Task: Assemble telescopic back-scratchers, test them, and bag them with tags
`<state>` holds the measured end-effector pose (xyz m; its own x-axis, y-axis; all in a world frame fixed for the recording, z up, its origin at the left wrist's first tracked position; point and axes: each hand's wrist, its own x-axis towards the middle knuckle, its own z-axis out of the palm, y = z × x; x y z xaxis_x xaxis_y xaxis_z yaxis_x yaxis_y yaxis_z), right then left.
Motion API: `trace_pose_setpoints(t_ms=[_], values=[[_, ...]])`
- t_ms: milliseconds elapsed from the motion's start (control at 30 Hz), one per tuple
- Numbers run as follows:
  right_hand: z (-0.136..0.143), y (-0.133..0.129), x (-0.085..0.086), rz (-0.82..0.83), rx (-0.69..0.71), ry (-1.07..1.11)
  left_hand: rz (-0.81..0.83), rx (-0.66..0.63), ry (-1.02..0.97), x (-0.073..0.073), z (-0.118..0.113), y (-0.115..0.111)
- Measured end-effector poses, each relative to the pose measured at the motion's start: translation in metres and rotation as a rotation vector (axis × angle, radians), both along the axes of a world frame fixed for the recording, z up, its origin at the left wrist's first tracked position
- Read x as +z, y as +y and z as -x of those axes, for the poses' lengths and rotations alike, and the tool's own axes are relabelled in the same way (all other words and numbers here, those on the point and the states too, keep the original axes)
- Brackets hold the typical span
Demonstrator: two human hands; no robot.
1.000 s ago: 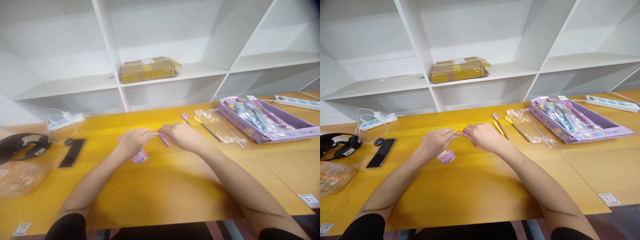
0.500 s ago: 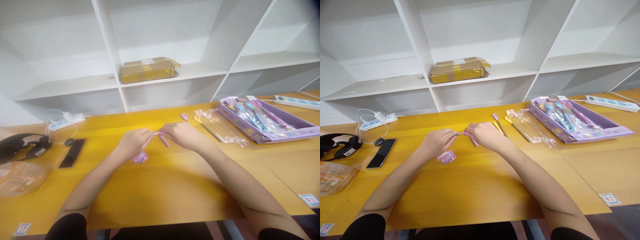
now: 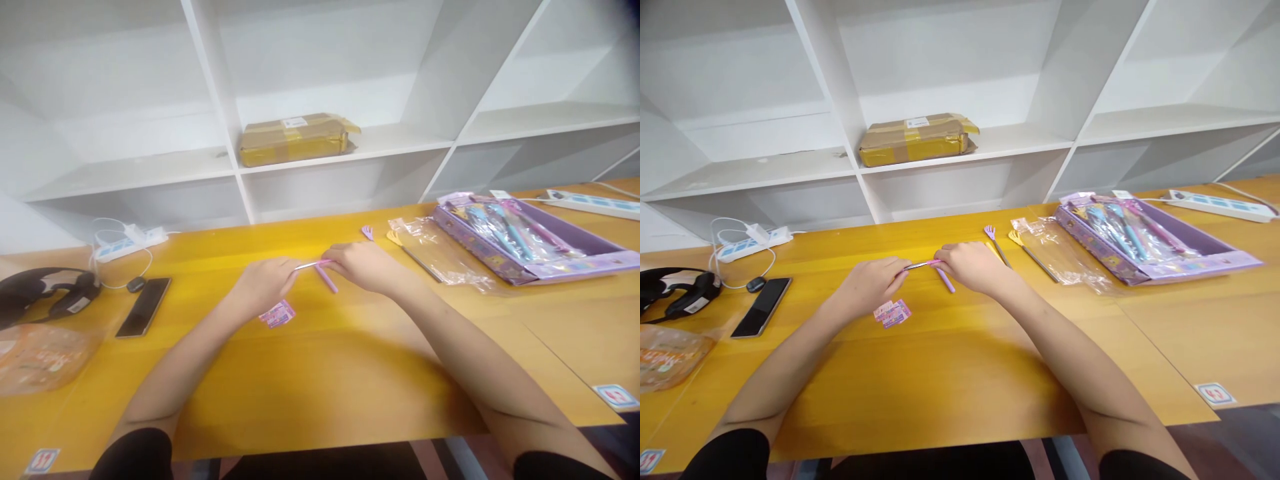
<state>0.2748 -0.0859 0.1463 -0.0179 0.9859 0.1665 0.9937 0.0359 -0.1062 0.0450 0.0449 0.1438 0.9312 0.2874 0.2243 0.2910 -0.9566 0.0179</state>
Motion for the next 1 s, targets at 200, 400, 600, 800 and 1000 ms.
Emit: trace_pose_setpoints(t_ms=[200, 400, 600, 800, 1000], values=[[-0.008, 0.003, -0.007, -0.013, -0.015, -0.024, 0.103, 0.052, 0.166, 0.003, 0.001, 0.003], [-0.017, 0.007, -0.013, 0.006, -0.023, 0.000, 0.144, 0.055, 0.183, -0.005, -0.001, 0.008], [-0.037, 0.008, -0.011, 0.052, -0.078, 0.074, 0.124, 0.074, 0.171, -0.008, -0.002, 0.012], [-0.106, 0.004, -0.022, 0.096, -0.572, -0.069, 0.104, 0.103, 0.171, -0.008, -0.001, 0.013], [-0.203, -0.021, -0.072, 0.033, -0.941, -0.114, 0.104, 0.039, 0.149, -0.015, -0.002, 0.014]])
